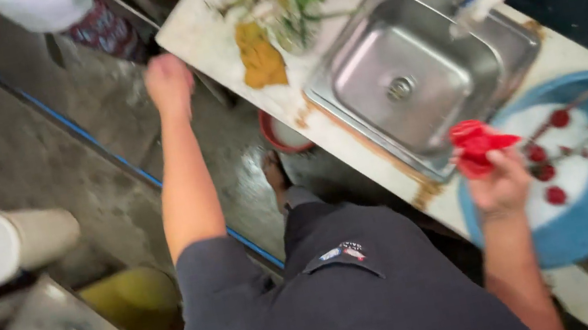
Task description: The person washes red flowers and green stems in a blue basin filled with soapy water, then rinses them under running water from a tap. They handle the flowers by hand, removing petals and rinsing the stems before placing them back into the basin or on the counter.
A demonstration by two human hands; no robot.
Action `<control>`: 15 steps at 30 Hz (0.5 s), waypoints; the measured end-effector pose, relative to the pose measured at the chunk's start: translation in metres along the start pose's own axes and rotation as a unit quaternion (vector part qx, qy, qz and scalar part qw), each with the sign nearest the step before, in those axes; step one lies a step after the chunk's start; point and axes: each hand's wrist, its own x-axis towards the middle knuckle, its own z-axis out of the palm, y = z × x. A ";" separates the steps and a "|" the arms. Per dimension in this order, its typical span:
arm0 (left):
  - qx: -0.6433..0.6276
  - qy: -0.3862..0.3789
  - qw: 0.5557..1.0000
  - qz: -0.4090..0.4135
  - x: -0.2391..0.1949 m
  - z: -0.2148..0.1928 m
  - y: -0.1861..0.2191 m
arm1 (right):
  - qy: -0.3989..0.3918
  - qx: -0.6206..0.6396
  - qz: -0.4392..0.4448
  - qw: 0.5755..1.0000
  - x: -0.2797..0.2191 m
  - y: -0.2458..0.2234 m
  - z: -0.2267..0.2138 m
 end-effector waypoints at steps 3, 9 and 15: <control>-0.220 -0.032 0.974 -0.055 0.117 0.045 0.109 | -0.022 0.004 -0.031 0.999 0.013 -0.006 0.066; -0.119 -0.337 0.923 -0.142 0.226 0.196 0.133 | 0.173 0.059 -0.094 0.979 0.011 0.028 0.154; -0.110 -0.524 0.838 -0.103 0.217 0.262 0.149 | 0.250 0.008 -0.148 0.957 -0.013 0.050 0.186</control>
